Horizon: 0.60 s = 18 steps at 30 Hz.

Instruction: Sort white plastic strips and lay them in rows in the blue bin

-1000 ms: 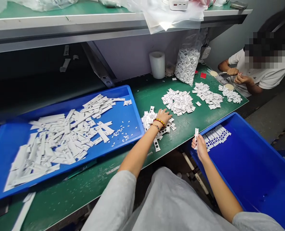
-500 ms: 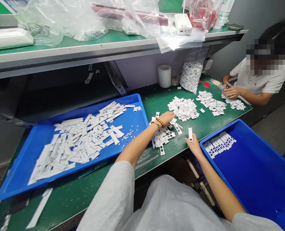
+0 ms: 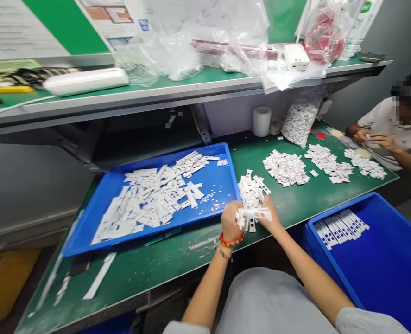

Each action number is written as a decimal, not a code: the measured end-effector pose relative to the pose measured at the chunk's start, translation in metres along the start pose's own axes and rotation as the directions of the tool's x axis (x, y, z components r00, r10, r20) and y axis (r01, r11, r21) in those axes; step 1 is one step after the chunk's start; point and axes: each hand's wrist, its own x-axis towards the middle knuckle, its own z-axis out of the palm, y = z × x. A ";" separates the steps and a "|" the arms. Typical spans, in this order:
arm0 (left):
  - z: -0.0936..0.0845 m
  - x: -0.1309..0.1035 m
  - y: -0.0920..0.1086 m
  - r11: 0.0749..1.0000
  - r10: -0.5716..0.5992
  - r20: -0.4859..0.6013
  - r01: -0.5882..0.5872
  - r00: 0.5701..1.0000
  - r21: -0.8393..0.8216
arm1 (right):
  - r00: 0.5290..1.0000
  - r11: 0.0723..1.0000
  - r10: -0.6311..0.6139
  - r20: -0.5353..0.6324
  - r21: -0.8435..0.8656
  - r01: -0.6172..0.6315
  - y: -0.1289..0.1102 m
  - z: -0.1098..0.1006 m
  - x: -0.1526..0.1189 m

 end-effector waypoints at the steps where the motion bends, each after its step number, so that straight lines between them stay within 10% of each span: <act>1: -0.007 -0.025 -0.004 0.991 -0.019 0.035 0.014 0.999 0.130 | 1.000 0.996 -0.014 0.008 -0.085 0.015 -0.008 0.006 -0.003; 6: -0.040 -0.096 -0.035 0.805 -0.319 0.205 0.150 0.925 0.574 | 0.996 0.948 0.073 0.057 -0.313 -0.052 -0.033 0.016 -0.007; 12: -0.057 -0.093 -0.056 0.820 -0.434 0.418 0.157 0.798 0.551 | 0.973 0.956 0.178 0.147 -0.260 -0.136 -0.026 0.009 0.004; 18: -0.056 -0.093 -0.063 0.842 -0.388 0.420 0.130 0.821 0.524 | 0.975 0.981 0.179 0.134 -0.093 -0.168 -0.007 0.014 0.017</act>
